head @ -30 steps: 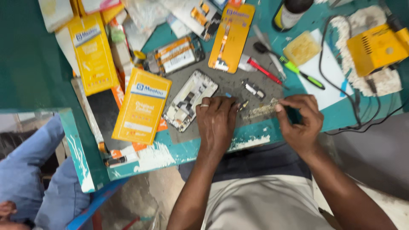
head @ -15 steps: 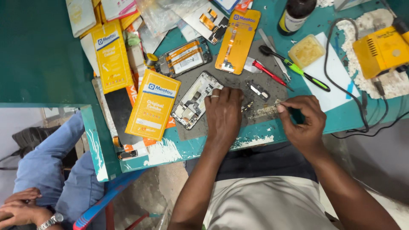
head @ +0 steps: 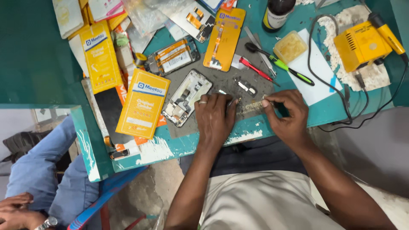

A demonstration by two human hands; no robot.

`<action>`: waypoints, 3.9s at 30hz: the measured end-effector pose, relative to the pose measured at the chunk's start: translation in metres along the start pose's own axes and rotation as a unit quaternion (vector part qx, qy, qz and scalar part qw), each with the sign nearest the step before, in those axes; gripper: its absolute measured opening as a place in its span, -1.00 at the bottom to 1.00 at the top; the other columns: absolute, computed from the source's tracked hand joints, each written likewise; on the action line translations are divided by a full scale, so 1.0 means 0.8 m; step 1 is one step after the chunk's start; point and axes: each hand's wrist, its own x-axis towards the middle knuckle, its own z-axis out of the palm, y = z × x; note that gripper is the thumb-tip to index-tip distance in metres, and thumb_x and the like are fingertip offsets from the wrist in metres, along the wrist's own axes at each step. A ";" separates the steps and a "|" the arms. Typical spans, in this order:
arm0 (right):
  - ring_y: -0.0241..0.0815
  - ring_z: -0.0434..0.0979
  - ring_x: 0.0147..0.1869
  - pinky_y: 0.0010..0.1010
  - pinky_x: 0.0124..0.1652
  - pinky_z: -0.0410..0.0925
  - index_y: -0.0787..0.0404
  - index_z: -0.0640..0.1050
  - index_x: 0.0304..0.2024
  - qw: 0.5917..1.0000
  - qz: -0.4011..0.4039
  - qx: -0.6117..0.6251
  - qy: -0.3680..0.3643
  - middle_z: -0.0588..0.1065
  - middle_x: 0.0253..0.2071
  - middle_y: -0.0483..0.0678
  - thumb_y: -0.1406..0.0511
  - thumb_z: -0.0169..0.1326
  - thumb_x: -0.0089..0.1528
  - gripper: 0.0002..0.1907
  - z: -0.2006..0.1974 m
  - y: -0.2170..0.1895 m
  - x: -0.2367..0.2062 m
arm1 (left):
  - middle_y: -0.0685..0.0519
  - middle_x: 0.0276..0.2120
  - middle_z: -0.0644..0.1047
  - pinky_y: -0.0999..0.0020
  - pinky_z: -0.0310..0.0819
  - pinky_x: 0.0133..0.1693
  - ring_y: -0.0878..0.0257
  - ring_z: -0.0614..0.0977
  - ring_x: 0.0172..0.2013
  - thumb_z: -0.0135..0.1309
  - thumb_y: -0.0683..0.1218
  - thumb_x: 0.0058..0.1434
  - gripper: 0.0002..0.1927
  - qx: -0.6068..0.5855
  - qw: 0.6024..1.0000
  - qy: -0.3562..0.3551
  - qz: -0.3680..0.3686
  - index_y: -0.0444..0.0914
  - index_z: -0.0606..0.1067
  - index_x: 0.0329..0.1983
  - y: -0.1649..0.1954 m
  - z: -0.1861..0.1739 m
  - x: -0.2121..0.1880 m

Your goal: The person repairs a disassembled smartphone on a workbench. They use a red screwdriver to work on the phone's frame, apply liquid from a brown bottle onto a small component, brush the part, and then hold and work on a small flex component with a screwdriver-like tool over the mat.

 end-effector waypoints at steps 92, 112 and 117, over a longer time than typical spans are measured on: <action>-0.19 0.46 -0.44 -0.37 -0.36 0.28 0.25 0.45 -0.49 0.997 -0.032 -0.066 0.015 0.45 -0.53 -0.07 0.43 0.34 0.25 -0.69 0.027 0.017 -0.041 | 0.01 -0.30 0.51 0.29 0.32 0.07 0.28 0.58 -0.30 -0.14 0.40 0.43 -0.33 -0.327 0.923 0.201 -0.010 -0.34 0.36 -0.03 -0.095 0.027 -0.090; -0.16 0.45 -0.45 -0.38 -0.38 0.27 0.27 0.49 -0.44 0.994 -0.018 -0.101 -0.026 0.43 -0.52 -0.04 0.39 0.37 0.31 -0.68 0.015 0.029 -0.040 | -0.23 0.09 0.52 -0.06 0.34 0.11 -0.20 0.53 0.10 0.44 -0.03 -0.05 -0.09 0.042 0.985 -0.029 -0.167 -0.39 0.30 0.32 -0.113 -0.100 -0.041; -0.17 0.46 -0.44 -0.39 -0.36 0.26 0.27 0.50 -0.45 0.994 -0.008 -0.102 -0.027 0.45 -0.53 -0.05 0.38 0.37 0.33 -0.67 0.006 0.035 -0.046 | -0.19 -0.06 0.54 -0.05 0.42 0.00 -0.18 0.59 -0.04 0.52 -0.03 -0.27 -0.08 0.059 0.982 -0.044 -0.174 -0.34 0.35 0.17 -0.109 -0.106 -0.020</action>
